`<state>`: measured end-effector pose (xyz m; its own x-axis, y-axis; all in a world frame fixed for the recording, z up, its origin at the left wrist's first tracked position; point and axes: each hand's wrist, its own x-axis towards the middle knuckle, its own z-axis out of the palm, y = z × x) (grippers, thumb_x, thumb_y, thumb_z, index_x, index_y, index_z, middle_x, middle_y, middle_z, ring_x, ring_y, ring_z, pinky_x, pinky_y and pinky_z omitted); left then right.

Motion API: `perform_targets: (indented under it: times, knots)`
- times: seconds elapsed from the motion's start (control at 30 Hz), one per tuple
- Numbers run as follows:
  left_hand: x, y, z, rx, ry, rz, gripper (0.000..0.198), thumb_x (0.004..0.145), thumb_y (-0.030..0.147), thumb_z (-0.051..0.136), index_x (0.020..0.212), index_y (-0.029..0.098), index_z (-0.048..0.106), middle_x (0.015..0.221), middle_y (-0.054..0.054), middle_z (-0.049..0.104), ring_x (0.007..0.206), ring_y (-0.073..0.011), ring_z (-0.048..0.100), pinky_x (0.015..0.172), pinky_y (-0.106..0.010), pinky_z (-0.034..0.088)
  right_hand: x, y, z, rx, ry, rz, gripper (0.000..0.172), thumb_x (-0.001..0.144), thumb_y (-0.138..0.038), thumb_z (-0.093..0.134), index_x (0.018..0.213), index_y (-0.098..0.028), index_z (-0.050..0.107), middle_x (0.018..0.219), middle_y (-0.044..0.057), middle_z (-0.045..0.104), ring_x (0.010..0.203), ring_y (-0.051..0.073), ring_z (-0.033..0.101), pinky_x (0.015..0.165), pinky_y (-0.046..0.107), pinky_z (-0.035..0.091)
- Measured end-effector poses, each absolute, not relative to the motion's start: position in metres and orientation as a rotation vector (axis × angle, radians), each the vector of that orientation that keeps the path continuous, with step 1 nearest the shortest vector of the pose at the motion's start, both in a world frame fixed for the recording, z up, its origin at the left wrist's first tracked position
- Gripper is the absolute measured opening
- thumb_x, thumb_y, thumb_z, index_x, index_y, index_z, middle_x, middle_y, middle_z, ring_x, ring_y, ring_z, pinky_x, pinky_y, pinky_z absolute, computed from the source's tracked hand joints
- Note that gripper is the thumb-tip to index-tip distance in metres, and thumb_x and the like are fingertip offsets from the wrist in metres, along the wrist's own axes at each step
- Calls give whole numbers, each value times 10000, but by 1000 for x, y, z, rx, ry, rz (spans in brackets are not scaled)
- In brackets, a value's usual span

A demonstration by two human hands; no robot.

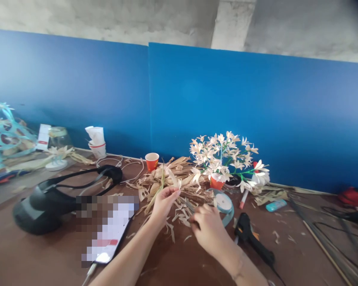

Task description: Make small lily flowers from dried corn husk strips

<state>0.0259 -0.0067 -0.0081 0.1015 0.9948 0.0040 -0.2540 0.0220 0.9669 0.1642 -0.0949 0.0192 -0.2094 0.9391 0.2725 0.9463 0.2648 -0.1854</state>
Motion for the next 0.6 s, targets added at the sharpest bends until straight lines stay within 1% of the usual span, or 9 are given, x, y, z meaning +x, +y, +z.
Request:
perform_targets:
  times: [0.07,0.17,0.27,0.33,0.47,0.6]
  knots:
    - [26,-6,-10,1091,956,1241,337,545,432,686,673,138,580,408,89,388,356,-23,255,384,-179,177,152,-84,6,-1727,-2230,-37,172,678,-85,506,744,-188,627,782,47,640,837,220,523,721,320,289]
    - [26,-5,-11,1120,967,1233,320,560,423,680,670,138,585,414,83,403,360,-27,276,389,-179,192,148,-78,-11,-1755,-2199,-67,218,653,-65,495,813,-173,594,820,73,643,820,240,532,695,330,293]
    - [26,-7,-10,1112,969,1224,308,561,412,682,666,138,589,423,81,413,370,-30,297,399,-177,214,152,-77,-18,-1741,-2162,-45,277,625,-31,477,832,-182,581,822,67,641,802,231,545,674,318,310]
    - [27,-8,-9,1099,967,1220,306,555,406,686,663,136,591,435,76,427,381,-34,315,407,-177,231,155,-76,-18,-1690,-2102,22,298,637,-20,459,846,-192,586,808,58,638,787,218,551,683,315,330]
    - [31,-12,-10,1094,944,1211,299,560,393,685,665,129,592,504,51,491,431,-48,377,436,-175,282,161,-73,-9,-1482,-1825,227,180,728,-93,451,804,-189,582,778,42,622,764,186,558,709,291,388]
    - [36,-13,-16,1138,976,1137,295,585,393,666,684,125,594,516,39,509,446,-61,405,441,-177,296,166,-74,2,-1376,-1527,354,64,757,-184,480,751,-179,544,740,27,607,714,167,560,682,263,423]
